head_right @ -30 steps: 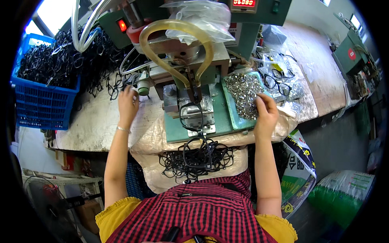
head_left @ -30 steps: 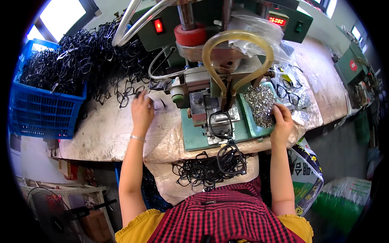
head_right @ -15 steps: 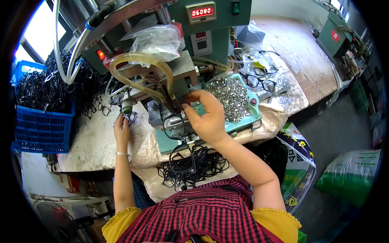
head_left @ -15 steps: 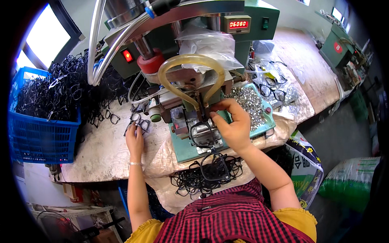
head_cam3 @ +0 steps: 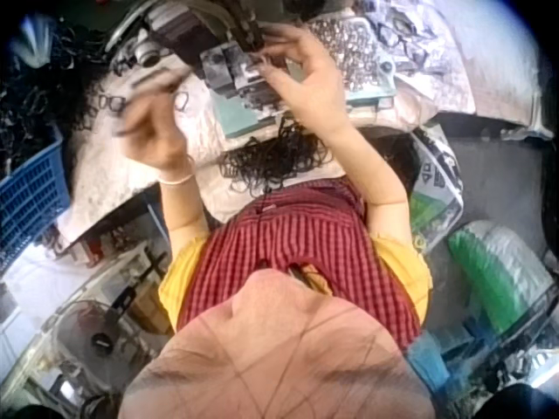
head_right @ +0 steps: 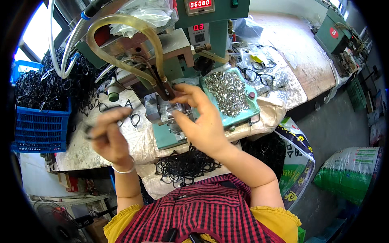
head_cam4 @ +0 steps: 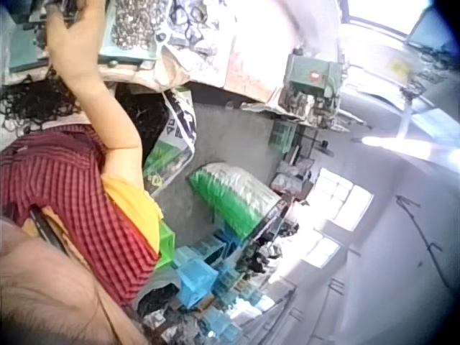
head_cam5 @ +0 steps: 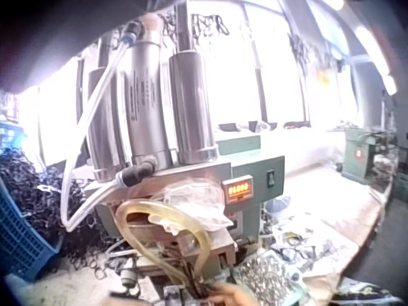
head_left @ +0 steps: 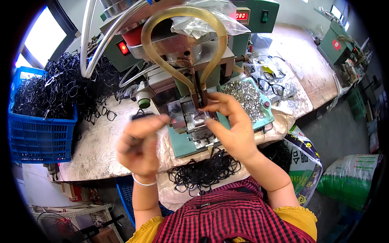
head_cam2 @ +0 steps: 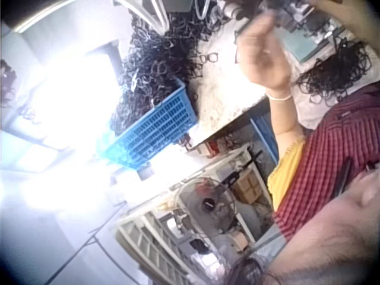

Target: The person repeatedly picks up black eyeglass frames, places them into a green machine, and presses a lever to attach small metal components. The person then removes the frames and places them on the table, repeating the process with multiple frames.

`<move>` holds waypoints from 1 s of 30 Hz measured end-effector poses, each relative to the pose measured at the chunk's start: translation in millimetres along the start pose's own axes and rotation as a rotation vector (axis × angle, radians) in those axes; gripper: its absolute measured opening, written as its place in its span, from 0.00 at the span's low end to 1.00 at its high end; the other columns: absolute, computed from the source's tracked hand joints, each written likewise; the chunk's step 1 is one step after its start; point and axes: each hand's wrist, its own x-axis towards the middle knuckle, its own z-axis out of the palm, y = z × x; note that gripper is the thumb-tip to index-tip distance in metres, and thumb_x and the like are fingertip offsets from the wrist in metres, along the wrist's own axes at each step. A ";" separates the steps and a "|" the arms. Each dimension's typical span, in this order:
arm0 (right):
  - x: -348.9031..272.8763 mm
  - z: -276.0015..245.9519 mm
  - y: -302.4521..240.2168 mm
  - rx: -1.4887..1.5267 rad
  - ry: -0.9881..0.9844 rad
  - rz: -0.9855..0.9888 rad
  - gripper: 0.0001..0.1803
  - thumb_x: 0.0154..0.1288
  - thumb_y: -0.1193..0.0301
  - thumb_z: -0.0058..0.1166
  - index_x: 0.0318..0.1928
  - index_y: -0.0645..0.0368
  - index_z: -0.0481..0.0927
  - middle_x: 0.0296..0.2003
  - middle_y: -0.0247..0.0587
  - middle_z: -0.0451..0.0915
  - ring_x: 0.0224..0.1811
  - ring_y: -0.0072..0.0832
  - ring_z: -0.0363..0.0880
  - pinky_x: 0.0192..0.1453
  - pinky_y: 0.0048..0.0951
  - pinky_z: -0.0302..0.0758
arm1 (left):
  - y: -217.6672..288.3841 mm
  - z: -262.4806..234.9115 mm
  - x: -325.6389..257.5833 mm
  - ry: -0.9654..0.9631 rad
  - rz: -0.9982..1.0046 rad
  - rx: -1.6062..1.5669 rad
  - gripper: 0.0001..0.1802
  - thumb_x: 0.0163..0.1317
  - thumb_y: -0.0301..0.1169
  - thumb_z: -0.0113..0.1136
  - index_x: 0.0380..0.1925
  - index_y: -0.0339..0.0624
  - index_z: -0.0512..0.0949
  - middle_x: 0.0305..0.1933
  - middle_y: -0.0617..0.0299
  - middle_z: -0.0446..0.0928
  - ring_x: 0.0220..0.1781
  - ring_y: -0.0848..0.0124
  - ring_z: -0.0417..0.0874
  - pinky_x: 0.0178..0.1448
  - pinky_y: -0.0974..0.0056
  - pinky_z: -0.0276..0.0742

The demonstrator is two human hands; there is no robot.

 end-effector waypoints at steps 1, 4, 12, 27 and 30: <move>2.6 -15.2 3.6 -0.168 -0.042 -0.070 0.19 0.58 0.77 0.61 0.52 0.63 0.79 0.50 0.45 0.82 0.57 0.36 0.79 0.67 0.35 0.69 | -4.8 -2.6 -10.6 -0.133 0.089 0.126 0.08 0.60 0.19 0.59 0.38 0.38 0.83 0.43 0.52 0.87 0.44 0.63 0.88 0.45 0.63 0.79; 12.9 -66.7 50.4 -0.795 0.102 -0.181 0.11 0.56 0.73 0.63 0.41 0.57 0.86 0.54 0.50 0.81 0.63 0.48 0.75 0.70 0.43 0.67 | -11.1 11.4 -23.4 -0.413 0.264 0.242 0.17 0.48 0.25 0.68 0.41 0.44 0.86 0.45 0.61 0.86 0.42 0.63 0.86 0.50 0.56 0.78; 5.5 -97.3 95.2 -1.069 0.136 -0.306 0.07 0.52 0.72 0.65 0.34 0.55 0.84 0.56 0.46 0.79 0.65 0.49 0.72 0.68 0.47 0.69 | -22.1 20.5 -32.6 -0.485 0.298 0.258 0.12 0.48 0.28 0.70 0.36 0.45 0.87 0.44 0.61 0.86 0.38 0.58 0.83 0.50 0.51 0.79; -7.6 -117.9 120.9 -0.074 0.552 0.059 0.09 0.71 0.76 0.56 0.47 0.65 0.84 0.41 0.38 0.85 0.44 0.22 0.83 0.53 0.23 0.76 | -0.5 -89.9 -81.6 0.286 -0.036 0.920 0.09 0.67 0.17 0.56 0.44 0.33 0.81 0.48 0.49 0.82 0.52 0.58 0.81 0.61 0.56 0.74; 19.6 -90.9 123.0 -0.028 0.500 0.052 0.08 0.70 0.76 0.58 0.47 0.64 0.84 0.40 0.35 0.85 0.43 0.20 0.81 0.51 0.21 0.75 | -34.6 -117.3 -42.1 0.142 -0.134 1.083 0.07 0.62 0.21 0.64 0.39 0.42 0.85 0.47 0.57 0.84 0.51 0.62 0.81 0.62 0.58 0.67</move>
